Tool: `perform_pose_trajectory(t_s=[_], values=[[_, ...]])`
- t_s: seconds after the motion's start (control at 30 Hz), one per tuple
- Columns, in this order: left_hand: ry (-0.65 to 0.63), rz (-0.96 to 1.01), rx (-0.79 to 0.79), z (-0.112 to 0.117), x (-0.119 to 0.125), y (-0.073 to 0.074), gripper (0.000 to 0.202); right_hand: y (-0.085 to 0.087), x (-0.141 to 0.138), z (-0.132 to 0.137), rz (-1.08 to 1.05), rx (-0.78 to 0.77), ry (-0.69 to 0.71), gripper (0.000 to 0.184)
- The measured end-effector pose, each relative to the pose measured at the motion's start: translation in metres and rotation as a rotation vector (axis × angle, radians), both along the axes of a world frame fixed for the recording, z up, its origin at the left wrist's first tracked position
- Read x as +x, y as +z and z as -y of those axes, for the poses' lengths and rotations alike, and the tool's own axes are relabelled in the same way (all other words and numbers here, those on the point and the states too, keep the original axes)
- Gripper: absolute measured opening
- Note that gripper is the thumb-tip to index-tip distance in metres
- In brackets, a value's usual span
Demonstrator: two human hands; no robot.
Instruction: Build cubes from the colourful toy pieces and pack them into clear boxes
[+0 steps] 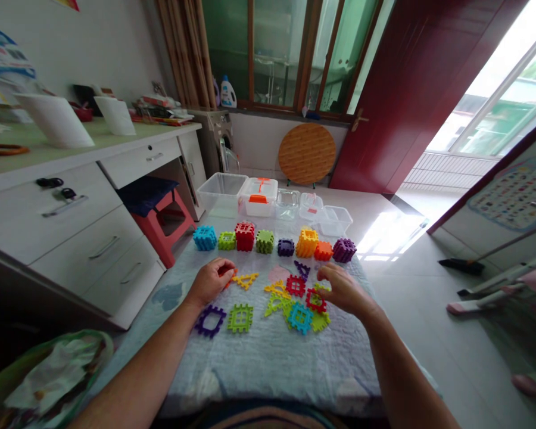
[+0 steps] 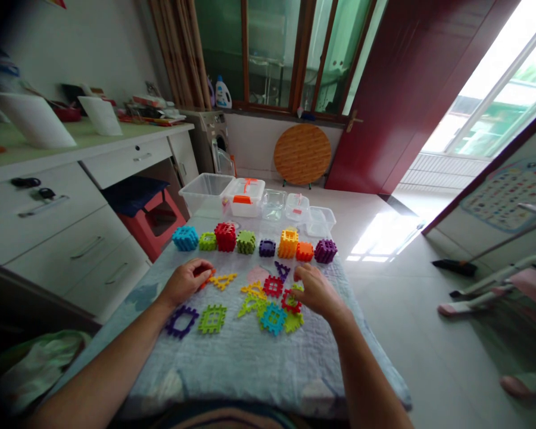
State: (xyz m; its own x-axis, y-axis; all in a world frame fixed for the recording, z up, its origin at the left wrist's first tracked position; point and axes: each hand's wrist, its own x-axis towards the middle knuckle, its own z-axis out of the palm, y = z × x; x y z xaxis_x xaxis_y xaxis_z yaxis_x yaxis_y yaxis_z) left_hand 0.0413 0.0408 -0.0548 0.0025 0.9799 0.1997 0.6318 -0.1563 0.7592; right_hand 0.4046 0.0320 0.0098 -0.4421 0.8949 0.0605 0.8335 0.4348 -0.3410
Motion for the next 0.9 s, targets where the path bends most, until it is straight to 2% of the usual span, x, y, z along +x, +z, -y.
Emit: perform_pose_trajectory(t_s=[0.13,0.3,0.43,0.53,0.63,0.73,0.9], values=[[-0.005,0.003,0.002,0.0,0.0,-0.001,0.02,-0.013,-0.014,0.018,0.046,-0.016,0.012,0.023],[-0.009,-0.004,0.0,-0.001,-0.001,-0.001,0.018,-0.018,-0.026,0.005,0.056,0.035,-0.007,0.018],[-0.011,0.001,0.001,-0.001,-0.001,-0.002,0.018,-0.029,-0.038,-0.006,0.092,0.096,-0.136,0.017],[-0.018,0.006,-0.003,-0.001,-0.001,-0.002,0.017,-0.034,-0.046,-0.005,0.094,0.163,-0.214,0.014],[-0.018,0.016,-0.011,-0.001,-0.001,-0.001,0.017,-0.034,-0.052,0.001,0.062,0.19,-0.155,0.016],[-0.018,0.018,-0.011,0.0,0.0,0.001,0.017,-0.031,-0.057,0.006,0.069,0.153,-0.093,0.025],[-0.022,0.008,-0.011,0.0,0.0,0.002,0.017,-0.031,-0.056,0.006,0.02,0.123,-0.114,0.029]])
